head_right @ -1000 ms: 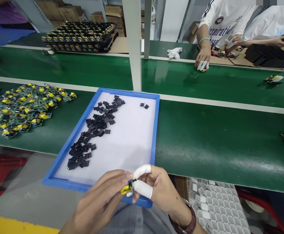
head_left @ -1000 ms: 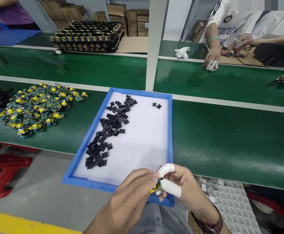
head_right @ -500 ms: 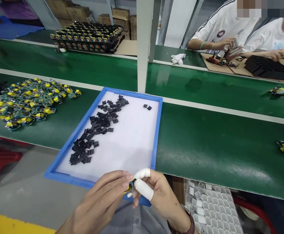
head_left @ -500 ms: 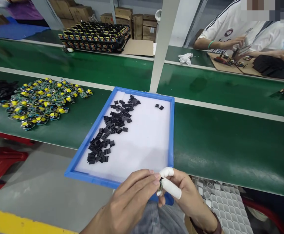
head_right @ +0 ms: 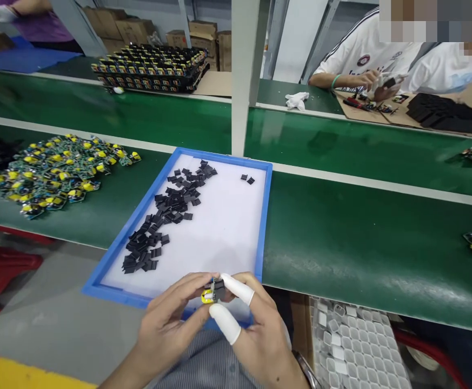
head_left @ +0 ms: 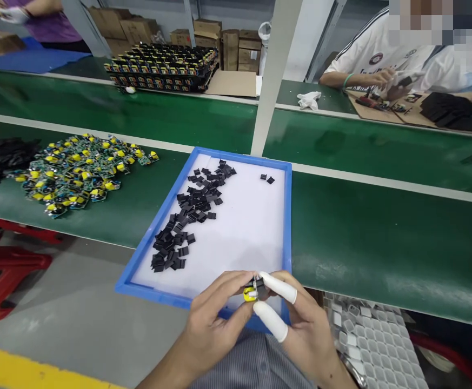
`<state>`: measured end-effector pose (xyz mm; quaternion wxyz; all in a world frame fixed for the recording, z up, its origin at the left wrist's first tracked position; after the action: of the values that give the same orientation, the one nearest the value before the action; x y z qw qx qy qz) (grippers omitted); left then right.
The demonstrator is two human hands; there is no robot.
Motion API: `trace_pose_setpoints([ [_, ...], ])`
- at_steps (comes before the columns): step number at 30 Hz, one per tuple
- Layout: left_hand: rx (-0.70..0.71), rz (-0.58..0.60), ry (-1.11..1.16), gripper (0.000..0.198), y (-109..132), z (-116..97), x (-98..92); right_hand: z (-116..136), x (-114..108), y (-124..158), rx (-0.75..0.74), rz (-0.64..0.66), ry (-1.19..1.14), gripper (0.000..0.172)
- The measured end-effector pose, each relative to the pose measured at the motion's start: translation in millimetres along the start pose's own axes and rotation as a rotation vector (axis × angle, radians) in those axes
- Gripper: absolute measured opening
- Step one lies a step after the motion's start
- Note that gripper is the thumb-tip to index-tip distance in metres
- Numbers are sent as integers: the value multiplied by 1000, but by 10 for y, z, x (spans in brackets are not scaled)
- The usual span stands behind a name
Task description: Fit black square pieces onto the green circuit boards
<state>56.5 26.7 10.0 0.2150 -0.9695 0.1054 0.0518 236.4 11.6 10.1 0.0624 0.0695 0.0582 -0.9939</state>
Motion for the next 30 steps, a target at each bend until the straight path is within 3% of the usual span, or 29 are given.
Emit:
trace_pose_setpoints([
  [3,-63,-25,62,55,61,64,23,54,64,-3,-79,-30,114,46],
  [8,-141,-76,127,52,67,90,72,92,114,-42,-9,10,121,43],
  [14,-92,-82,12,52,83,107,78,55,118,-91,-66,-49,153,41],
  [23,12,-85,-130,60,108,141,90,26,126,-66,-71,-34,156,43],
  [26,6,-81,-112,58,89,122,79,-19,66,-100,-24,-3,67,40],
  [30,-14,12,-95,59,25,57,41,-97,-84,-170,98,107,-171,21],
])
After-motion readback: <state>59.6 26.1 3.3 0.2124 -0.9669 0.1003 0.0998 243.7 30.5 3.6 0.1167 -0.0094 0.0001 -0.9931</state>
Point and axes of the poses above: each hand's wrist, its own y-axis away from the middle knuckle, its own x-axis out of the palm, z = x × y, the point moved 1 cm from there along -y, towards the middle knuckle, and after that the axes turned 6 degrees about y, right-handed, at the moved point
